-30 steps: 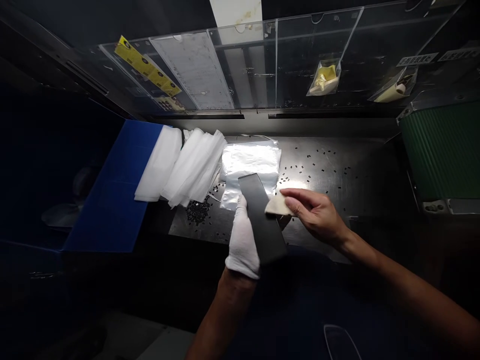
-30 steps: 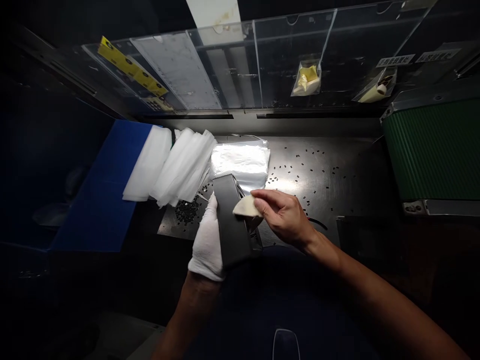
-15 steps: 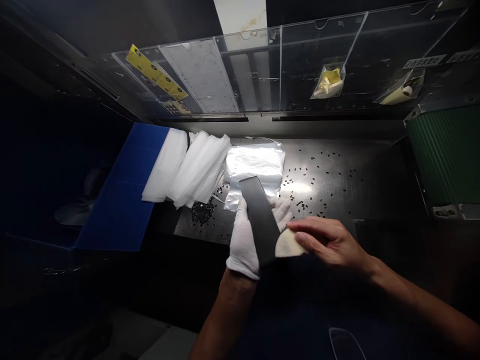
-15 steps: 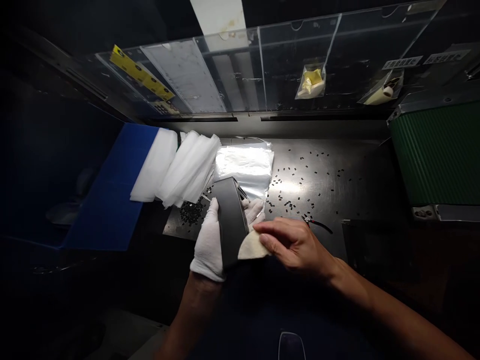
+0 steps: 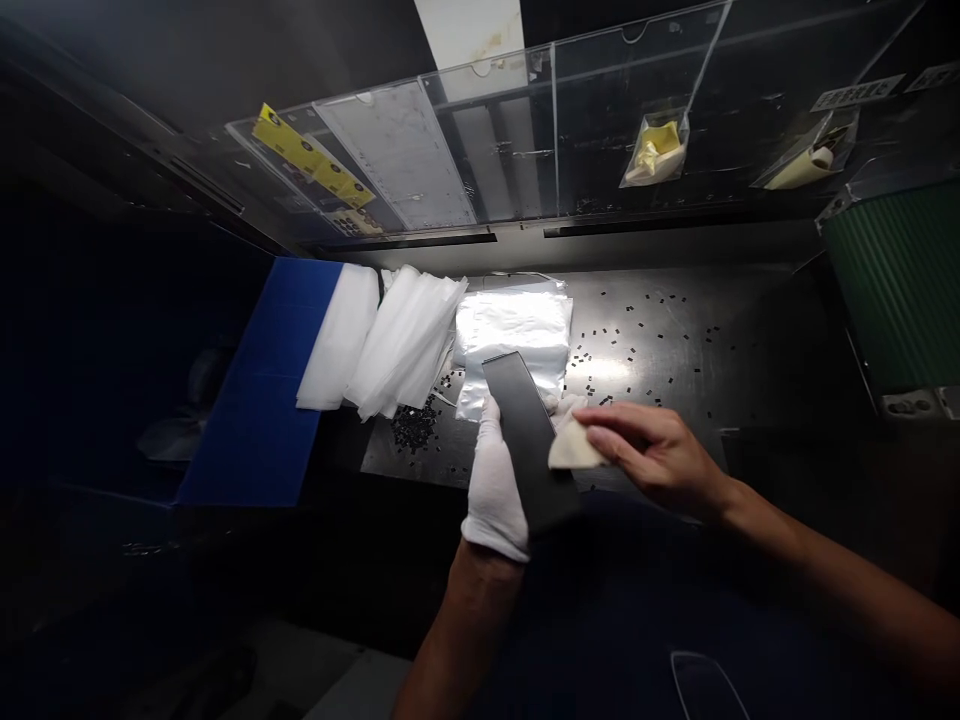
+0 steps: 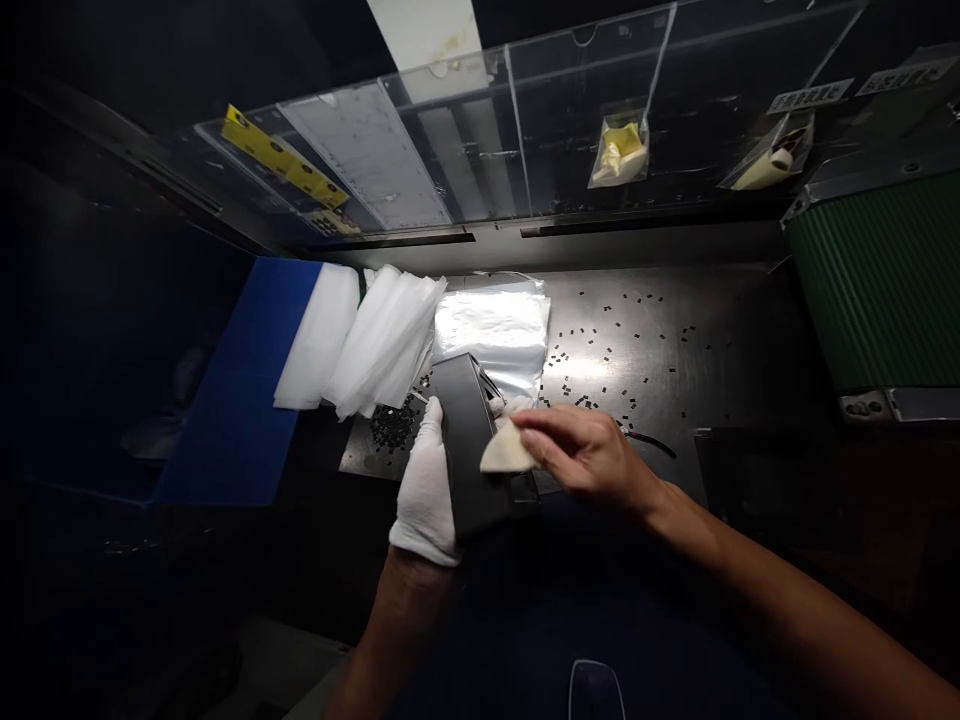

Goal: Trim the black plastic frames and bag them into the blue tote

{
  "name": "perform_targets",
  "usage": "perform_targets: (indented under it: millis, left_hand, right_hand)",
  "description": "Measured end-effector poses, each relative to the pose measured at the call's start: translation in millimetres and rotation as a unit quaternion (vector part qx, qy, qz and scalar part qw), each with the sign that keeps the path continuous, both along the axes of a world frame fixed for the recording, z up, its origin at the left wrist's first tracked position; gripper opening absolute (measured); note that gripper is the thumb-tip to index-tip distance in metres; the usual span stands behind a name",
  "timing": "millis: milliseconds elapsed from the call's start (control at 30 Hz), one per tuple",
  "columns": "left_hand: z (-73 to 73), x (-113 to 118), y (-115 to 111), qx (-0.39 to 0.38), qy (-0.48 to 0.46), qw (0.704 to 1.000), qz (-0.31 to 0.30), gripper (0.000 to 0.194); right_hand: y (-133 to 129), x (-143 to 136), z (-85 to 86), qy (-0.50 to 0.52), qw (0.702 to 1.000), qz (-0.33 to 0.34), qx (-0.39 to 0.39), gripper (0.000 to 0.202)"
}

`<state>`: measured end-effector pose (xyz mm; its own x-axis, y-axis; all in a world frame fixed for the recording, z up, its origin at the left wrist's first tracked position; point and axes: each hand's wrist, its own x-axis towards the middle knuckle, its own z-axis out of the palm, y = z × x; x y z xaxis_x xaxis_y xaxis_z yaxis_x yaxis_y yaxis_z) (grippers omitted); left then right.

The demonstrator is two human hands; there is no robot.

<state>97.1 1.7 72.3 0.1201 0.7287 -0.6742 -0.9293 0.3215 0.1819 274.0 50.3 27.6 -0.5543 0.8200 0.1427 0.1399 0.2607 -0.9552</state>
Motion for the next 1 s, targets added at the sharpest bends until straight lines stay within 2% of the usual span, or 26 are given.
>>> perform_targets:
  millis: [100, 200, 400, 567, 700, 800, 900, 933, 1000]
  left_hand:
    - [2.1, 2.7, 3.1, 0.018, -0.02, 0.999, -0.045, 0.073]
    - [5.4, 5.5, 7.9, 0.038, -0.001, 0.999, -0.01, 0.07]
    - [8.5, 0.4, 15.2, -0.032, 0.068, 0.993, 0.096, 0.057]
    - [3.7, -5.6, 17.4, -0.056, 0.096, 0.983, 0.145, 0.054]
    - [0.9, -6.1, 16.4, -0.052, 0.096, 0.983, 0.146, 0.056]
    - [0.5, -5.4, 14.4, -0.067, 0.114, 0.977, 0.169, 0.054]
    - [-0.8, -3.5, 9.1, -0.057, 0.106, 0.977, 0.176, 0.056]
    - [-1.6, -2.2, 6.5, -0.043, 0.102, 0.979, 0.172, 0.058]
    - [-3.0, 1.6, 0.3, -0.002, 0.104, 0.981, 0.162, 0.063]
  right_hand:
    - [19.8, -16.5, -0.7, -0.023, 0.996, -0.075, 0.032, 0.027]
    - [27.1, -23.9, 2.6, -0.025, 0.995, -0.082, 0.057, 0.027]
    - [-11.4, -9.7, 9.8, -0.007, 0.997, -0.069, 0.03, 0.028]
    - [-37.2, -13.8, 7.7, 0.035, 0.996, -0.058, 0.061, 0.039]
    - [-49.7, -10.6, -6.5, 0.045, 0.992, -0.042, 0.108, 0.053]
    - [-56.9, 9.4, -27.4, 0.021, 0.99, -0.007, 0.139, 0.064]
    - [-56.5, 34.5, -49.2, -0.023, 0.989, 0.031, 0.142, 0.061]
    - [-54.3, 41.2, -53.7, -0.043, 0.99, 0.017, 0.132, 0.055]
    - [-47.6, 50.0, -55.5, -0.085, 0.991, -0.057, 0.082, 0.039]
